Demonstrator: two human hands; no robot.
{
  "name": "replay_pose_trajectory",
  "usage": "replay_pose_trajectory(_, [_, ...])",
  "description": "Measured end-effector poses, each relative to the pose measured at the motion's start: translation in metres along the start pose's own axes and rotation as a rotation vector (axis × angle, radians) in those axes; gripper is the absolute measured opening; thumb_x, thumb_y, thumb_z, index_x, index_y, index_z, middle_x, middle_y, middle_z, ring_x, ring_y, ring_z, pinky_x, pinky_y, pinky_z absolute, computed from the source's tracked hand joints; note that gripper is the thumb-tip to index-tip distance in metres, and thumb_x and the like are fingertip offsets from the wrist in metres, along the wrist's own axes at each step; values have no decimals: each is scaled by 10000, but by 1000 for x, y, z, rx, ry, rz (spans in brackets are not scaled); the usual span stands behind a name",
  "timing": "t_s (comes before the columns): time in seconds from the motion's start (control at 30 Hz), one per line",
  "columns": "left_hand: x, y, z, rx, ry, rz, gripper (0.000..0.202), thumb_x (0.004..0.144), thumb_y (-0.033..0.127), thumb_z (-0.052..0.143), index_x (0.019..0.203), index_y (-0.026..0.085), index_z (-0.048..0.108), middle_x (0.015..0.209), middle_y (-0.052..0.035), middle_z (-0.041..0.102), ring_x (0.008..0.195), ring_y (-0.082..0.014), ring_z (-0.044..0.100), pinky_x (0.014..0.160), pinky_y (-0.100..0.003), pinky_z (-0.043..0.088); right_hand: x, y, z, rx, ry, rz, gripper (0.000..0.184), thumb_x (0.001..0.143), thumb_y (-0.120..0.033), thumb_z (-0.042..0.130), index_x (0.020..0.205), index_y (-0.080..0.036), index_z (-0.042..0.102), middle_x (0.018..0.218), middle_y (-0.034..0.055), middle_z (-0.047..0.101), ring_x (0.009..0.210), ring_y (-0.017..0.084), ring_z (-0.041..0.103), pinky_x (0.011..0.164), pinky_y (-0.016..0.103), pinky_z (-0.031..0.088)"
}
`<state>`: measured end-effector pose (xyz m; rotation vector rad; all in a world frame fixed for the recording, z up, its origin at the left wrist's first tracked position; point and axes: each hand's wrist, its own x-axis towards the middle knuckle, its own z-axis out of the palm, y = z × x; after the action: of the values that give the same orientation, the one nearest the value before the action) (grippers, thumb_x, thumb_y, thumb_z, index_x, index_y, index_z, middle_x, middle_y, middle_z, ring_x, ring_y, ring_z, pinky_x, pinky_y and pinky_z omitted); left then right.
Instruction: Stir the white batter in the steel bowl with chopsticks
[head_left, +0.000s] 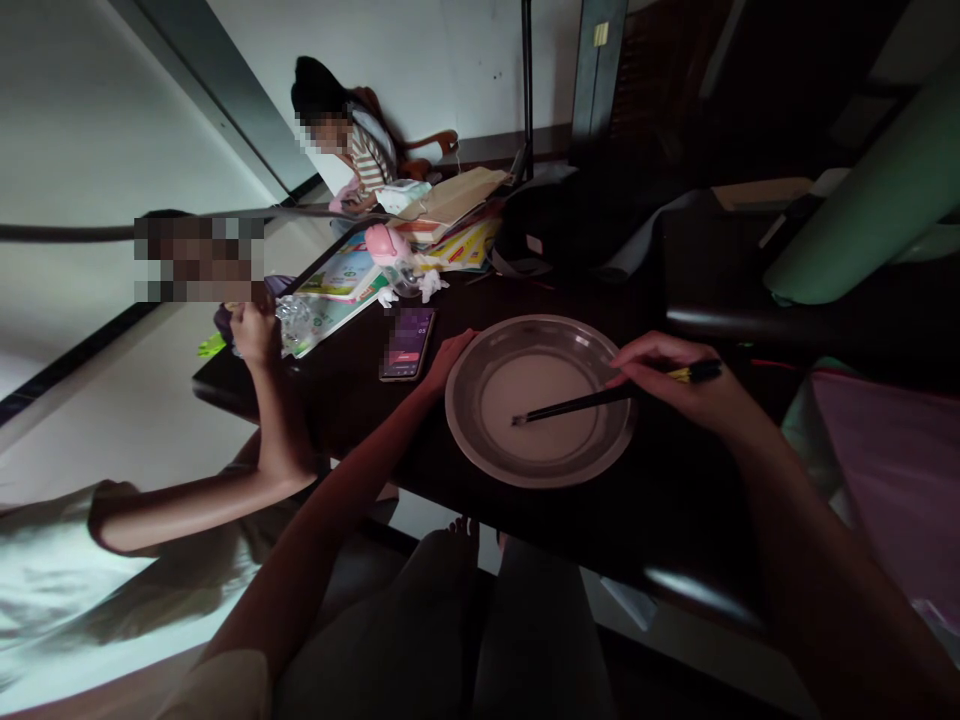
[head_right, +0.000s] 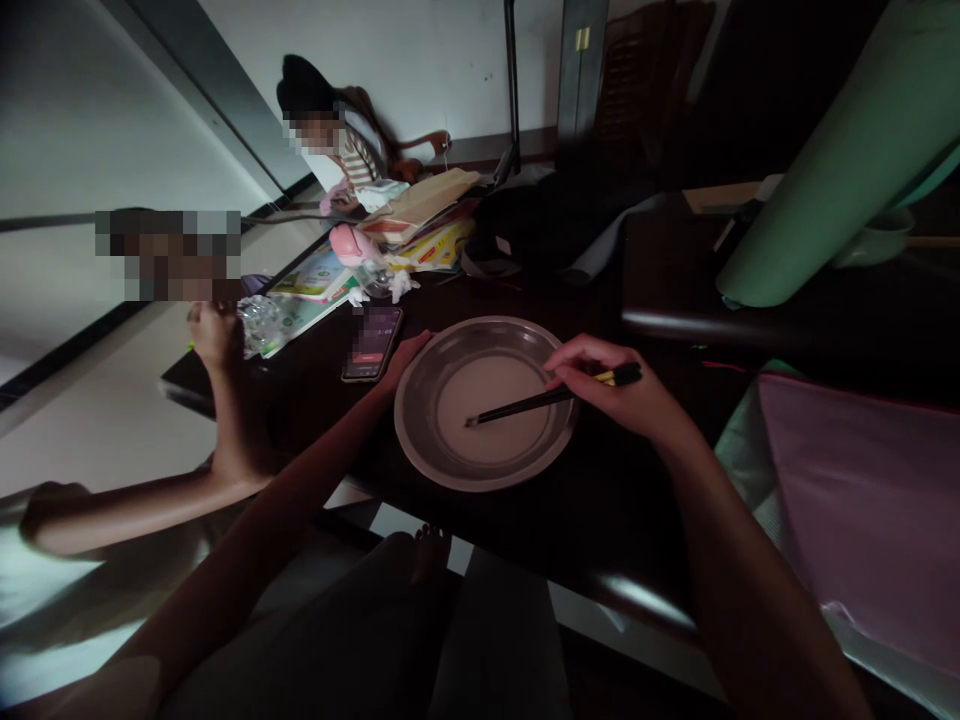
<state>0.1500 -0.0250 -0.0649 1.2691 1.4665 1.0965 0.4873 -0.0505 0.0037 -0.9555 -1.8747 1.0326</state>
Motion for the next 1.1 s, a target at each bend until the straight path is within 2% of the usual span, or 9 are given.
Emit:
replay_pose_trajectory(0.07, [-1, 1, 0, 17, -2, 16, 482, 876, 551, 508, 963, 147, 758, 951, -56, 758, 981, -228, 656, 892, -301, 487, 0, -1, 1, -21, 11, -8, 68, 825, -300, 644, 824, -247, 687, 798, 17, 742, 747, 199, 723, 647, 309, 550])
replay_pose_trajectory(0.2, [-2, 4, 2, 11, -5, 8, 487, 877, 549, 505, 960, 141, 759, 934, -55, 762, 964, -227, 657, 873, -296, 492, 0, 0, -4, -9, 72, 33, 70, 833, -296, 638, 867, -251, 680, 722, 4, 729, 700, 190, 720, 607, 292, 530])
replay_pose_trajectory(0.37, [-3, 7, 3, -1, -4, -20, 486, 876, 548, 504, 958, 142, 758, 908, -61, 759, 927, -221, 661, 872, -304, 493, 0, -1, -1, -10, 5, 14, 59, 821, -285, 646, 823, -242, 685, 781, 13, 742, 710, 183, 722, 602, 286, 534])
replay_pose_trajectory(0.47, [-3, 8, 3, 28, -1, -7, 497, 876, 561, 500, 953, 144, 758, 922, -61, 760, 940, -224, 657, 881, -304, 487, 0, 0, -3, -24, 32, 7, 61, 827, -281, 644, 842, -245, 691, 787, 13, 746, 747, 188, 725, 637, 295, 538])
replay_pose_trajectory(0.57, [-3, 8, 3, 43, 10, -9, 523, 869, 589, 504, 946, 138, 758, 917, -61, 761, 965, -230, 654, 898, -303, 482, 0, 1, -7, 2, 58, 41, 80, 833, -294, 640, 873, -244, 687, 715, 8, 735, 691, 185, 714, 608, 293, 520])
replay_pose_trajectory(0.73, [-3, 7, 3, 1, 11, -27, 556, 838, 627, 526, 939, 129, 750, 894, -64, 758, 974, -240, 654, 896, -308, 481, 0, -1, -3, 0, -23, 38, 98, 822, -333, 652, 816, -241, 686, 770, 16, 739, 692, 192, 716, 583, 293, 523])
replay_pose_trajectory(0.9, [-3, 7, 3, -25, 1, -31, 529, 828, 614, 546, 922, 134, 748, 899, -66, 758, 974, -237, 660, 892, -302, 483, -1, 0, -7, 21, 55, 55, 77, 828, -322, 658, 855, -254, 685, 730, 8, 743, 710, 201, 718, 618, 311, 531])
replay_pose_trajectory(1.0, [-3, 7, 3, -30, 1, -46, 528, 842, 600, 537, 939, 125, 746, 901, -69, 758, 968, -234, 663, 891, -305, 484, -1, -2, -6, 37, 13, 79, 88, 827, -328, 654, 854, -250, 685, 697, 6, 740, 652, 196, 702, 585, 309, 520])
replay_pose_trajectory(1.1, [-2, 6, 2, -30, 0, -38, 512, 848, 580, 539, 960, 127, 749, 921, -64, 760, 952, -227, 664, 877, -302, 488, 0, -5, -3, 10, -33, 43, 78, 814, -320, 663, 811, -246, 688, 753, 12, 742, 706, 199, 713, 607, 308, 534])
